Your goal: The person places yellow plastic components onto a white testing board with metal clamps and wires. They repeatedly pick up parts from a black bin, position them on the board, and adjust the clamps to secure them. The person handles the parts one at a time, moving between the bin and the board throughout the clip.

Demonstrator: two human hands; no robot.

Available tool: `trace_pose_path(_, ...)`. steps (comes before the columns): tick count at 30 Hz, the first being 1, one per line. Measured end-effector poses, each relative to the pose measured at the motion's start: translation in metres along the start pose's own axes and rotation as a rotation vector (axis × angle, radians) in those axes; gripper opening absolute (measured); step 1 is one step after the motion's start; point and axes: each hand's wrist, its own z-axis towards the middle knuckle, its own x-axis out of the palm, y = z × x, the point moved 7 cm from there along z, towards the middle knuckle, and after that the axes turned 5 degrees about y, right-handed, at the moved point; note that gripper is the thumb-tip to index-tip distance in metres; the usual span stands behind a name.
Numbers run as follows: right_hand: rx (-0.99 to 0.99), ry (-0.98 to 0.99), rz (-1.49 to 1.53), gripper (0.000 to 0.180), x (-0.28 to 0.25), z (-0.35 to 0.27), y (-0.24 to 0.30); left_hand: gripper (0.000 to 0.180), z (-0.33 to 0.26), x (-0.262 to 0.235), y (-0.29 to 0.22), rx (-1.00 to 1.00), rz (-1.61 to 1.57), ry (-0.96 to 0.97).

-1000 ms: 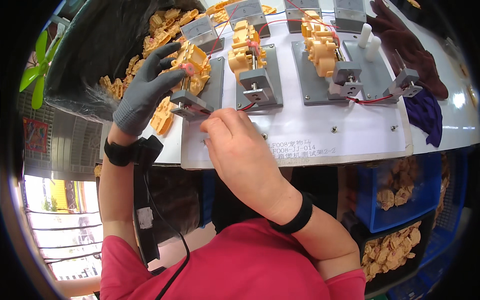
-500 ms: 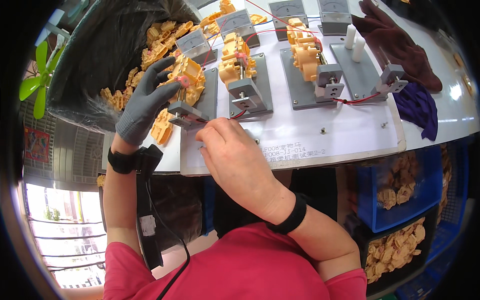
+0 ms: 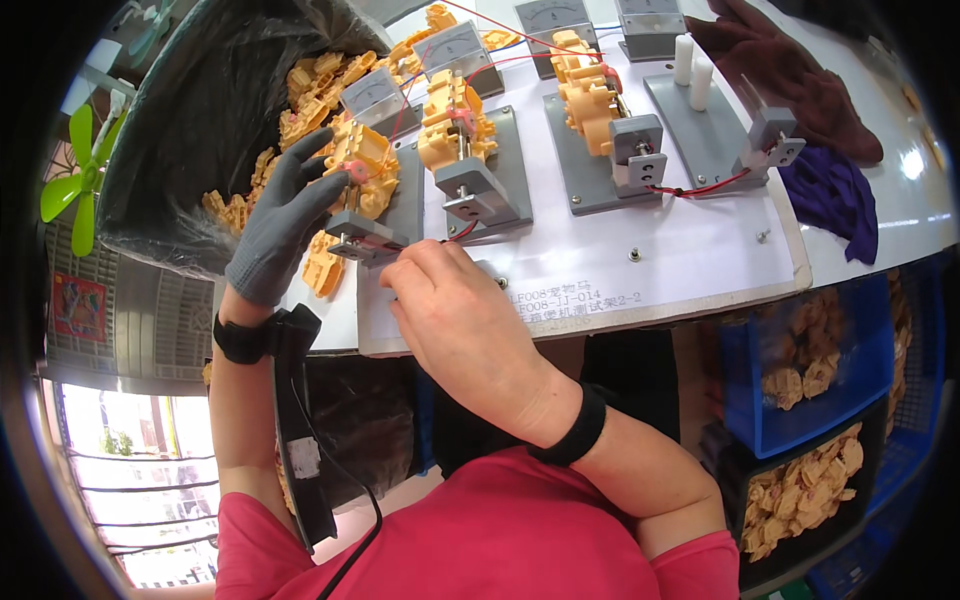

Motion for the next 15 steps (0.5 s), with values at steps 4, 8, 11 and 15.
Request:
trace_pose_path(4, 0.003, 0.0, 0.009, 0.023, 0.001, 0.0, -0.001, 0.073, -0.007, 0.0, -0.007, 0.013, 0.007, -0.025)
trace_pose_path(8, 0.011, 0.001, 0.008, 0.023, 0.0, 0.0, -0.001, 0.065, -0.017, -0.007, -0.005, 0.026, -0.02, -0.109)
trace_pose_path(11, 0.002, 0.003, 0.015, 0.023, 0.001, 0.001, 0.0, 0.054, -0.038, -0.014, -0.001, 0.03, -0.038, -0.18)
trace_pose_path(15, 0.0, 0.003, -0.012, 0.023, 0.002, 0.001, 0.0, 0.047, -0.055, -0.02, 0.019, 0.024, -0.055, -0.231)
